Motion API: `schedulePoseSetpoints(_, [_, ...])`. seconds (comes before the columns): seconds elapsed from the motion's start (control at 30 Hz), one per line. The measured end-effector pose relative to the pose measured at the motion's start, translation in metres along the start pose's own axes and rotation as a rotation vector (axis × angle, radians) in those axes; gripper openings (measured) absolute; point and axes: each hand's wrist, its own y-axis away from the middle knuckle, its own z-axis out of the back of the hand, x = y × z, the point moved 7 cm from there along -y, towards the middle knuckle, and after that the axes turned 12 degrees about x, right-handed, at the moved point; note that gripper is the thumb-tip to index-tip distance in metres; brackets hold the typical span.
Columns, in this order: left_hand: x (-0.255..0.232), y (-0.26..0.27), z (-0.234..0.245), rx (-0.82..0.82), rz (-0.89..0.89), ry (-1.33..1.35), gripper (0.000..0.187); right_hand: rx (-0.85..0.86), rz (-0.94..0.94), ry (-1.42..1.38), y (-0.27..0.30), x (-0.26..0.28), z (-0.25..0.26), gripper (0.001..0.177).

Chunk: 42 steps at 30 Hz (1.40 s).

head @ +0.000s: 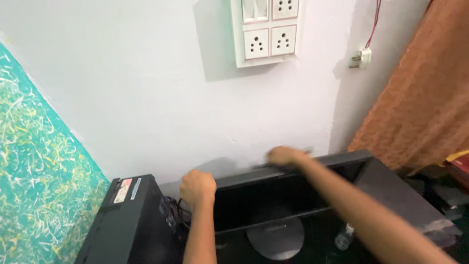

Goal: The person wipes a computer keyboard with a cloth, then sprays a cleaning solution onto the cloth and wipes the monitor screen and its stand. The person also wipes the computer tower and places the spray bottle on the desk.

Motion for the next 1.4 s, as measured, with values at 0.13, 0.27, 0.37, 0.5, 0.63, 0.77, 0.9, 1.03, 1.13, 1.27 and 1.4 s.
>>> schedulePoseSetpoints(0.13, [-0.016,-0.008,0.016,-0.041,-0.014,-0.013,0.033,-0.003,0.236,-0.328,-0.101,0.153,0.033,0.053])
schedulePoseSetpoints(0.27, [-0.005,-0.003,0.006,-0.057,-0.029,-0.056,0.032,0.161,0.293,-0.532,-0.127,0.188,0.018,0.047])
schedulePoseSetpoints(0.37, [-0.008,-0.009,0.007,-0.058,-0.061,-0.095,0.033,0.272,0.06,-0.659,-0.106,0.118,0.005,0.046])
schedulePoseSetpoints(0.5, [-0.005,-0.009,0.004,-0.024,-0.003,-0.056,0.029,0.23,-0.128,-0.38,-0.005,-0.036,-0.01,0.043])
schedulePoseSetpoints(0.63, [-0.004,-0.012,0.005,-0.03,-0.005,-0.083,0.028,0.111,-0.406,-0.279,0.124,-0.14,0.003,0.042])
schedulePoseSetpoints(0.77, [-0.006,-0.019,0.001,-0.104,-0.054,-0.112,0.028,-0.372,-0.526,-0.254,0.183,-0.104,0.036,0.045])
schedulePoseSetpoints(0.9, [-0.008,-0.026,-0.009,-0.116,-0.151,-0.2,0.029,-0.628,-0.473,-0.315,0.172,0.039,0.048,0.04])
schedulePoseSetpoints(1.03, [-0.012,-0.033,-0.008,-0.128,-0.211,-0.219,0.028,-0.903,0.047,-0.305,0.147,0.207,0.079,0.03])
schedulePoseSetpoints(1.13, [-0.007,-0.032,-0.012,-0.107,-0.218,-0.21,0.028,-1.021,0.134,-0.215,0.16,0.255,0.076,0.025])
schedulePoseSetpoints(1.27, [-0.009,-0.033,-0.007,-0.096,-0.222,-0.215,0.031,-1.129,0.157,-0.096,0.203,0.222,0.062,0.025])
schedulePoseSetpoints(1.4, [-0.009,-0.033,-0.012,-0.09,-0.225,-0.219,0.037,-0.95,-0.104,-0.191,0.243,0.113,0.045,0.04])
